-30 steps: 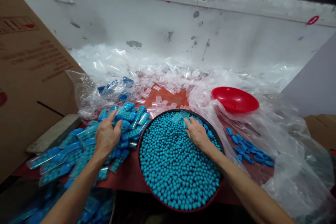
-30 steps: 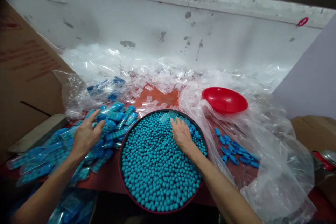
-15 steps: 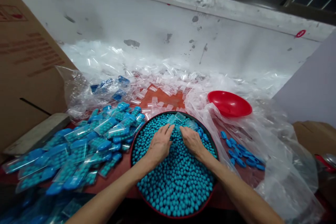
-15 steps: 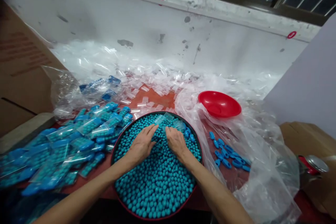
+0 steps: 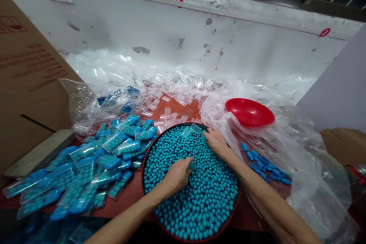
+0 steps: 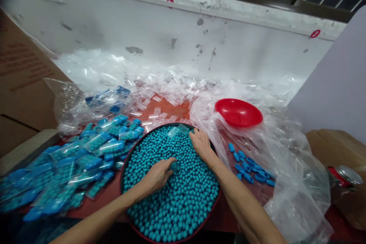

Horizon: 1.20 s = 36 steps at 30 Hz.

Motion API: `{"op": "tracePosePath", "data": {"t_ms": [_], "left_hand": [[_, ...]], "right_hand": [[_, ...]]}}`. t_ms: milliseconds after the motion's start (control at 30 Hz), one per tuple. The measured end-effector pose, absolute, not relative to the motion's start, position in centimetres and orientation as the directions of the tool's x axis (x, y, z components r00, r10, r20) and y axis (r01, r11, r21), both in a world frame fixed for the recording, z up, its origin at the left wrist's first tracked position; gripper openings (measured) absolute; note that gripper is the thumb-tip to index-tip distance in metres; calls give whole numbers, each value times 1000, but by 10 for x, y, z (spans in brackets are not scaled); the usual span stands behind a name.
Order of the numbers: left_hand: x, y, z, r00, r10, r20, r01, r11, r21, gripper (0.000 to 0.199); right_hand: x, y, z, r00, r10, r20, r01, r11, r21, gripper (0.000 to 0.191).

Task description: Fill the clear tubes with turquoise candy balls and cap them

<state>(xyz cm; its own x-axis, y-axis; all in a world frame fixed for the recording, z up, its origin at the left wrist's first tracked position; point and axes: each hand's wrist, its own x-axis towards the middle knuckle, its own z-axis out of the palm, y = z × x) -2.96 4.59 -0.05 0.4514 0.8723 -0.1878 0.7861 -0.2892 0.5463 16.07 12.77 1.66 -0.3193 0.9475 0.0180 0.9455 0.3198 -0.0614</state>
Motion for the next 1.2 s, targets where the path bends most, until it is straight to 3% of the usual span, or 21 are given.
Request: {"op": "tracePosePath", "data": {"t_ms": [133, 200, 267, 333, 433, 500, 567, 667, 767, 900, 1067, 1200], "left_hand": [[-32, 45, 3, 436, 892, -120, 715, -262, 649, 24], [-31, 43, 4, 408, 912, -40, 695, -282, 661, 17], [-30, 42, 4, 399, 917, 0, 693, -302, 655, 16], [-30, 41, 4, 424, 905, 18, 676, -330, 659, 16], [-31, 40, 2, 460, 888, 16, 675, -361, 644, 17], [-34, 39, 0, 440, 897, -41, 700, -315, 641, 19], [-37, 37, -2, 403, 909, -110, 710, -234, 664, 35], [-38, 36, -3, 387, 905, -175, 734, -187, 654, 57], [-34, 34, -1, 414, 887, -204, 803, -250, 541, 38], [-29, 30, 0, 360, 919, -164, 862, -260, 435, 27], [-34, 34, -4, 336, 941, 43, 851, -323, 414, 26], [-39, 41, -13, 411, 907, 92, 801, -408, 439, 37]], "right_hand": [[158, 125, 8, -299, 954, 34, 953, 300, -38, 26], [154, 112, 2, -308, 949, 67, 944, 314, -106, 30], [148, 96, -3, -353, 931, 91, 873, 363, -326, 31], [142, 82, -6, -430, 899, 91, 697, 394, -599, 29], [137, 71, -6, -575, 818, 10, 491, 355, -796, 24], [138, 72, -1, -659, 746, -99, 506, 342, -792, 23], [139, 81, 6, -698, 685, -209, 576, 363, -732, 17], [134, 108, 15, -644, 731, -224, 674, 405, -617, 16], [114, 142, 20, -467, 881, -79, 776, 366, -514, 24], [90, 168, 16, -363, 932, 10, 833, 329, -444, 35], [97, 141, 4, -430, 900, 71, 787, 412, -459, 37], [109, 89, -8, -499, 849, 173, 579, 475, -662, 34]]}}
